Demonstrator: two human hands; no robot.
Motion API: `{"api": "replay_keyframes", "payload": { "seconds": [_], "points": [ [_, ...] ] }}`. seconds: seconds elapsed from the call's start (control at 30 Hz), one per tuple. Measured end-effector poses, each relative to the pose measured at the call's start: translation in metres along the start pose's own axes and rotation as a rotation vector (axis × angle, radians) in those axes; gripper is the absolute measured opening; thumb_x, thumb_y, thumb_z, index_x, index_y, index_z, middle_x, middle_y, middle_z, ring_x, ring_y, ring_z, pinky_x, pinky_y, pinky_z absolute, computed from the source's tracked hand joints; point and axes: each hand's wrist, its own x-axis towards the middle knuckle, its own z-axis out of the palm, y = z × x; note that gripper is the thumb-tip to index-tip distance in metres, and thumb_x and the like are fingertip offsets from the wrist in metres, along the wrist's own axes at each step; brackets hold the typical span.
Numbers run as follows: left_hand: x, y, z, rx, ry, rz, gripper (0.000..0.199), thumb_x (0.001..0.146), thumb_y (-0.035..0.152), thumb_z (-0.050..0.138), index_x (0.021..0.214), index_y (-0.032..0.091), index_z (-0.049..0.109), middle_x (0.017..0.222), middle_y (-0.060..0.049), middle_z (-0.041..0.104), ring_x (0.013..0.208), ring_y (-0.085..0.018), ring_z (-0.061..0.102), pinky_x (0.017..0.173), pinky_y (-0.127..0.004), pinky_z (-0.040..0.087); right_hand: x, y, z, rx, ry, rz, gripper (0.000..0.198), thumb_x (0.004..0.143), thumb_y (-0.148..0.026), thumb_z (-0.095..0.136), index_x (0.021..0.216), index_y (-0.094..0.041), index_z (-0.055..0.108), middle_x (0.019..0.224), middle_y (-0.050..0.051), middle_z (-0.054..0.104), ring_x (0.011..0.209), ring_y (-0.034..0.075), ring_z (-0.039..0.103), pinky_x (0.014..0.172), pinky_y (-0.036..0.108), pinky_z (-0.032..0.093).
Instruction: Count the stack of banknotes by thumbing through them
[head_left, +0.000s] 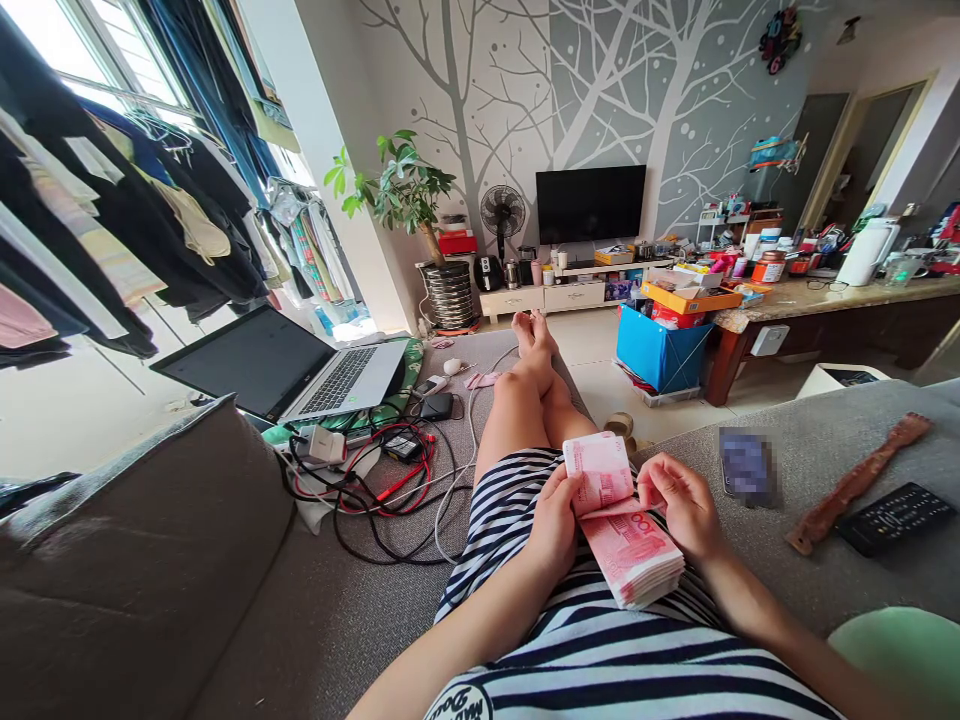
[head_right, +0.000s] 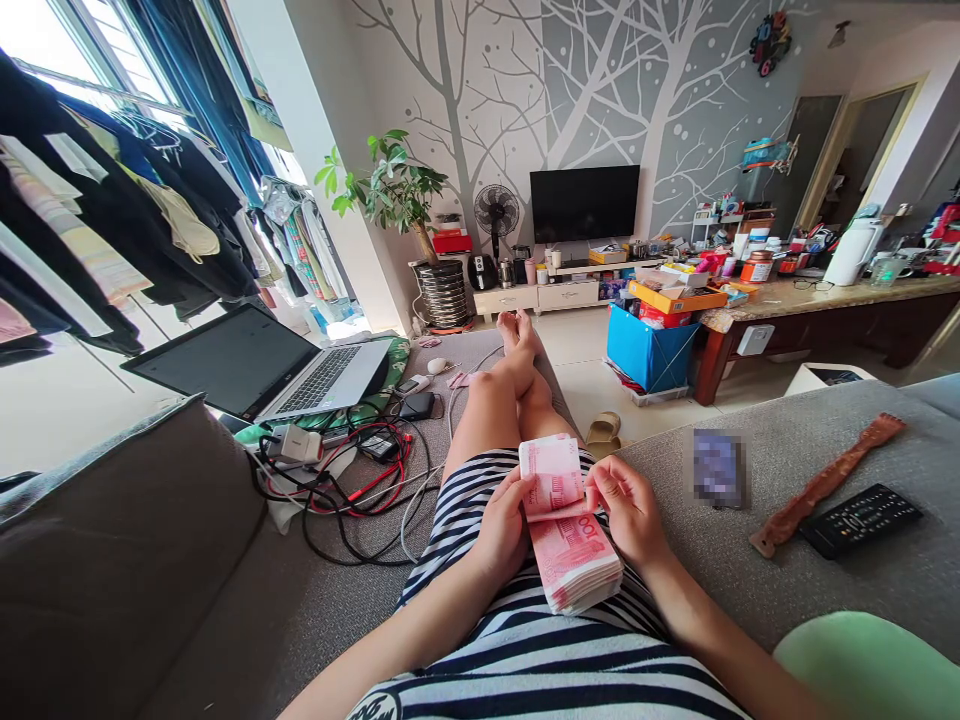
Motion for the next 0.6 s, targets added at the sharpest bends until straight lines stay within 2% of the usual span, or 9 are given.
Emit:
{"api": "replay_keyframes", "payload": {
  "seconds": [0.1, 0.33, 0.6],
  "points": [
    [-0.0014, 0.0005, 0.0009, -0.019, 0.003, -0.004, 0.028, 0.071, 0.039, 0.089, 0.090, 0.020, 0.080, 0.092, -0.004, 0.080, 0.086, -0.024, 0.071, 0.084, -0.037, 0.056, 0.0004, -0.0001, -0.0012, -0.030, -0.009, -0.017, 0.052, 0.098, -0.066, 0.063, 0.069, -0.023, 0.062, 0.061, 0.001, 0.057, 0.059, 0.017, 0.050, 0.057, 0.029, 0.039],
    [-0.0074, 0.0067, 0.0075, -0.074, -0.005, -0.030, 0.036, 0.063, 0.037, 0.094, 0.089, 0.017, 0.079, 0.089, -0.005, 0.079, 0.078, -0.018, 0.068, 0.081, -0.031, 0.055, 0.0059, 0.0012, 0.0000, -0.114, 0.062, 0.059, 0.054, 0.085, -0.074, 0.073, 0.074, -0.023, 0.063, 0.063, 0.000, 0.059, 0.061, 0.018, 0.055, 0.060, 0.030, 0.043],
    [-0.0066, 0.0051, 0.0058, -0.082, -0.054, -0.045, 0.040, 0.064, 0.032, 0.093, 0.099, 0.018, 0.080, 0.099, -0.007, 0.081, 0.084, -0.019, 0.071, 0.087, -0.032, 0.055, 0.0060, 0.0040, 0.0001, -0.110, 0.004, 0.079, 0.051, 0.088, -0.068, 0.072, 0.069, -0.022, 0.058, 0.063, -0.002, 0.055, 0.061, 0.016, 0.050, 0.058, 0.028, 0.039]
  ]
}}
